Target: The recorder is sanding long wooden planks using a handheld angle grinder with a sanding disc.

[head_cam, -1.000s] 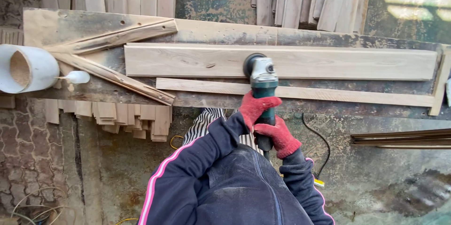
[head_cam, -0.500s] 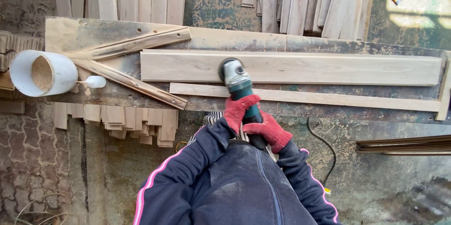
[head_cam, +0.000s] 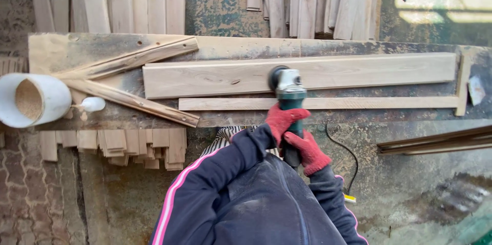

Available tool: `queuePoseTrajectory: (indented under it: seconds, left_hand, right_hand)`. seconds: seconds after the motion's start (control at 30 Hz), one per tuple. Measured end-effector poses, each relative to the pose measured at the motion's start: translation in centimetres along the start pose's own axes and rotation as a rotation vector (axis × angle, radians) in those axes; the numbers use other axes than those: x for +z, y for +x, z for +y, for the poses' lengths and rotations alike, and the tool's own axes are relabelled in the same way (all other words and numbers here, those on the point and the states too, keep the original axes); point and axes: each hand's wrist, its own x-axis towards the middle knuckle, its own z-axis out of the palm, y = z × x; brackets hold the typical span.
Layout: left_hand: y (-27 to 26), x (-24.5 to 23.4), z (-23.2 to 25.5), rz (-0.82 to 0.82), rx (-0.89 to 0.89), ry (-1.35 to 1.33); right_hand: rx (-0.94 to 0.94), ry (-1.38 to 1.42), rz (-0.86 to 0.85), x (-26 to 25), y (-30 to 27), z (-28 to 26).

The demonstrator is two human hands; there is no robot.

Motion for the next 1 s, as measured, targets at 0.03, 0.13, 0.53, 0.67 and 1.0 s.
queuePoseTrajectory:
  seconds: [0.03,0.13,0.53,0.67,1.0]
  left_hand:
    - [2.8,-3.1,-5.8,-0.395,0.305,-0.081]
    - [-7.2,7.4,15.0,0.341,-0.296,-0.031]
    - [-4.0,6.3,11.2,0.742,-0.214,-0.149]
    - [0.6,11.6,7.0,0.655,-0.218,-0.166]
    - [9.8,22.4,-0.7,0.449,-0.253,0.027]
  right_hand:
    - [-0.002,-0.021,-0.052,0.4,0.6,0.3]
    - [0.047,-0.043,-0.145,2.8,1.5,0.4]
    - [0.048,-0.265,-0.322,2.7,3.1,-4.7]
    - [0.08,-0.143,-0.227,-4.5,4.7,-5.8]
    - [0.025,0.067,0.048,-15.5,5.0,-7.7]
